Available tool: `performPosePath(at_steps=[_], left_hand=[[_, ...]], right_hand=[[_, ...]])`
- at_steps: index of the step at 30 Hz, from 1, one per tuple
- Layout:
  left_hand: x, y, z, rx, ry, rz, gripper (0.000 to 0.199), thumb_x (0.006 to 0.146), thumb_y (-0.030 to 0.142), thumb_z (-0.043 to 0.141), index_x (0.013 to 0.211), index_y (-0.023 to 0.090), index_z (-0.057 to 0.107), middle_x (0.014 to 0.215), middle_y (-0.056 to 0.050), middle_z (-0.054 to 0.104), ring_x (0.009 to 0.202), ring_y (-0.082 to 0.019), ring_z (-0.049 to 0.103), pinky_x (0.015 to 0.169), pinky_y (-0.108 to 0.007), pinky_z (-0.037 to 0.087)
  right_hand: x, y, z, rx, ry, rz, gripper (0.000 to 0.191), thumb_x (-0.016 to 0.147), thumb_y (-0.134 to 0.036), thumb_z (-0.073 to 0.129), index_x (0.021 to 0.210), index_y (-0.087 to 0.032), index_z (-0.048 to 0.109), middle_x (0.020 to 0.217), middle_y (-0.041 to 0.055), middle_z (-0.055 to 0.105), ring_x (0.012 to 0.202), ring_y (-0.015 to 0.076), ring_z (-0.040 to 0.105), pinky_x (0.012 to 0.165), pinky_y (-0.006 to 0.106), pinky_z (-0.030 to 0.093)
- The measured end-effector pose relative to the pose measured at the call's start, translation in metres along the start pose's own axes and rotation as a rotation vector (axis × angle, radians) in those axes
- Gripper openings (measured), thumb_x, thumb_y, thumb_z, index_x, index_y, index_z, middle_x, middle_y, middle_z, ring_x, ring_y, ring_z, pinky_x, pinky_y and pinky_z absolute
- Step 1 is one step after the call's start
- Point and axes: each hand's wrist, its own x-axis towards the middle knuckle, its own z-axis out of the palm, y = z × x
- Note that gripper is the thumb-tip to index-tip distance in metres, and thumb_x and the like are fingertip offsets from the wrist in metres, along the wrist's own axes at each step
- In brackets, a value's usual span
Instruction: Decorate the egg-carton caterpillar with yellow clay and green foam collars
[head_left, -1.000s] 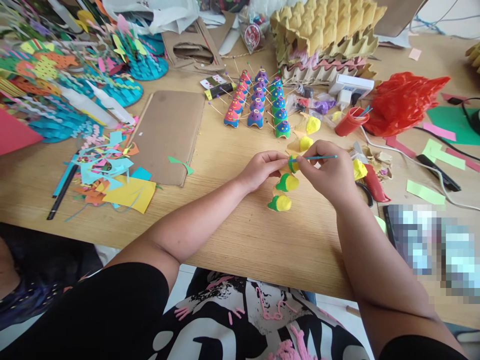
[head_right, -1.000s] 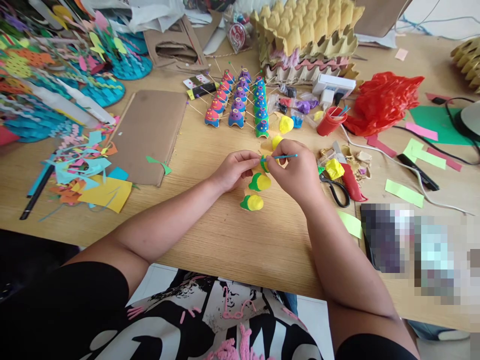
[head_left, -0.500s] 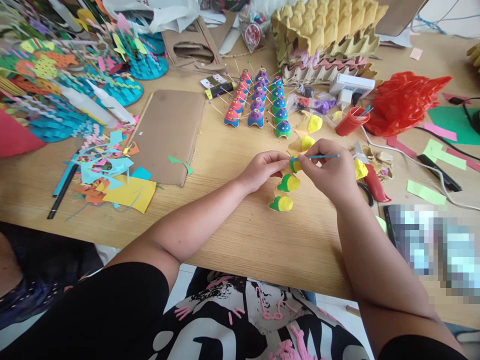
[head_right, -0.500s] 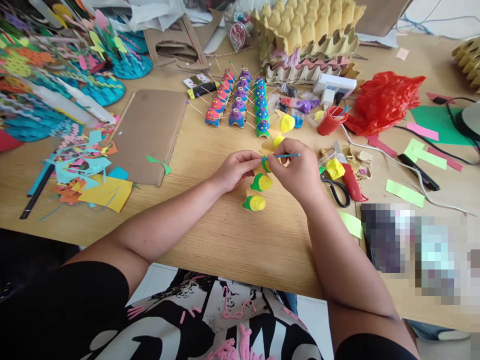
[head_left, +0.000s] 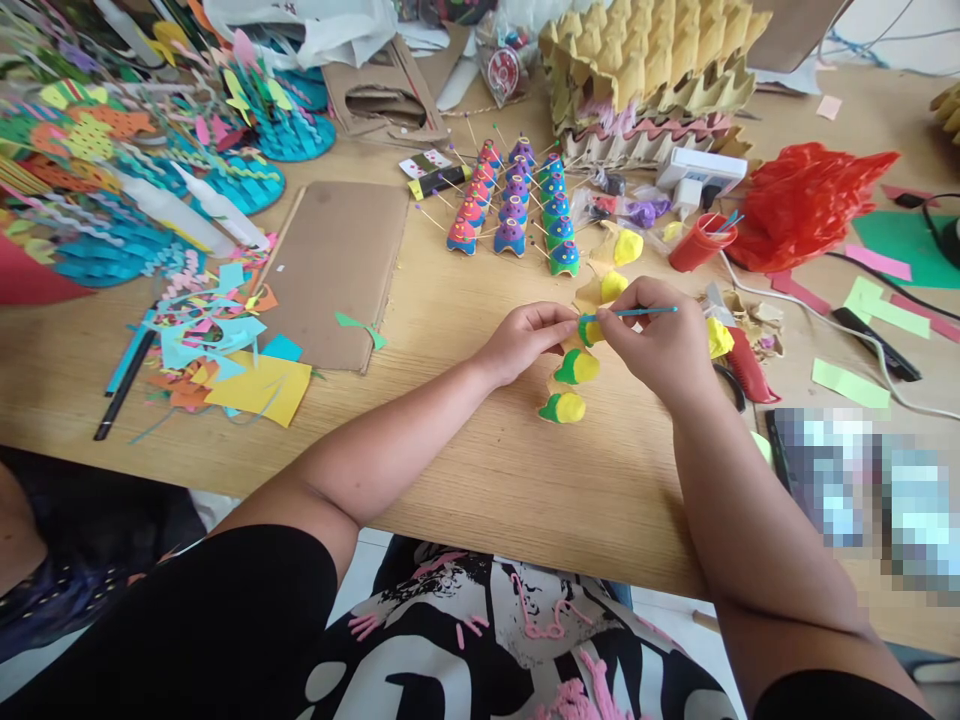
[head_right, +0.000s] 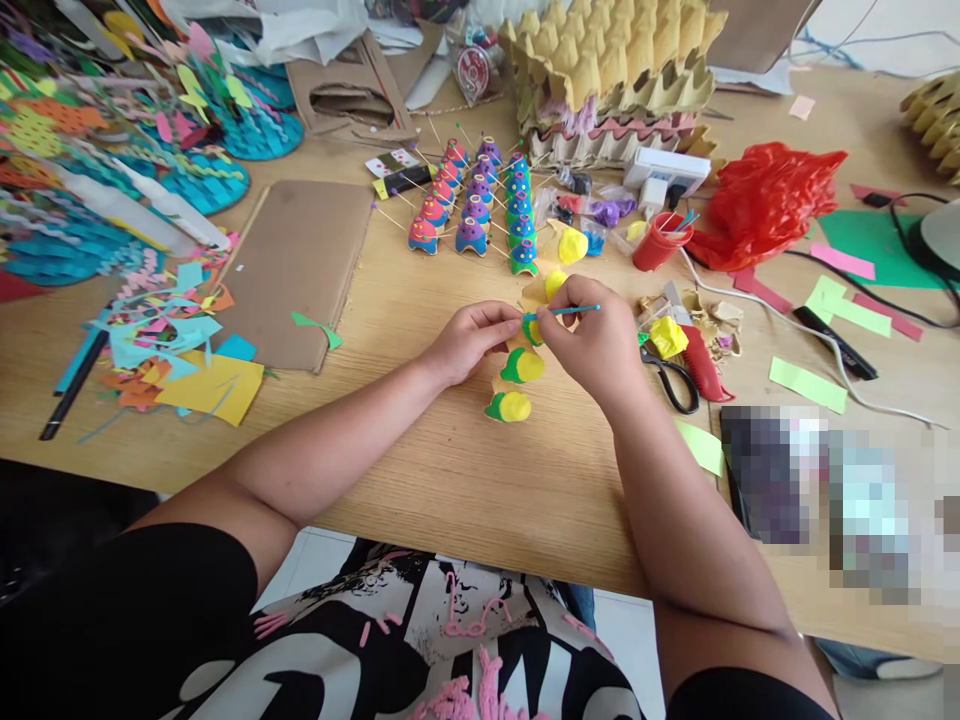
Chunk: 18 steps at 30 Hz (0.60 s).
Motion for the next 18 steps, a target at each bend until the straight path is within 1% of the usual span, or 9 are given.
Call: performPosePath(at_steps=[7, 12, 18], left_hand=[[0.0014, 0.0004, 0.0015, 0.018, 0.051, -0.043, 0.037, 0.073, 0.046, 0.094, 0.089, 0.017, 0.078, 0.085, 0.0, 0.077, 0.073, -0.008, 0.068, 0.064, -0.02, 0.049], [0.0002, 0.0015, 0.0024, 0.033, 0.041, -0.05, 0.035, 0.074, 0.045, 0.093, 0.089, 0.017, 0.078, 0.084, 0.0, 0.077, 0.074, -0.009, 0.068, 0.066, -0.02, 0.05], [-0.0009, 0.0021, 0.0027, 0.058, 0.033, -0.044, 0.036, 0.074, 0.046, 0.093, 0.089, 0.017, 0.077, 0.087, -0.001, 0.077, 0.078, -0.01, 0.069, 0.066, -0.02, 0.05]], right_hand=[[-0.0018, -0.0073, -0.0053, 0.086, -0.003, 0.064, 0.023, 0.083, -0.026, 0.074, 0.07, -0.024, 0.056, 0.061, -0.0024, 0.051, 0.062, 0.0148, 0.047, 0.058, 0.033, 0.037], [-0.0011, -0.0037, -0.0037, 0.108, -0.021, 0.087, 0.024, 0.082, -0.03, 0.076, 0.069, -0.024, 0.056, 0.061, -0.0022, 0.051, 0.062, 0.0142, 0.046, 0.056, 0.032, 0.035], [0.0004, -0.0004, -0.0022, 0.083, -0.002, 0.082, 0.022, 0.079, -0.024, 0.074, 0.068, -0.024, 0.055, 0.06, -0.0033, 0.051, 0.061, 0.0136, 0.046, 0.057, 0.032, 0.035]])
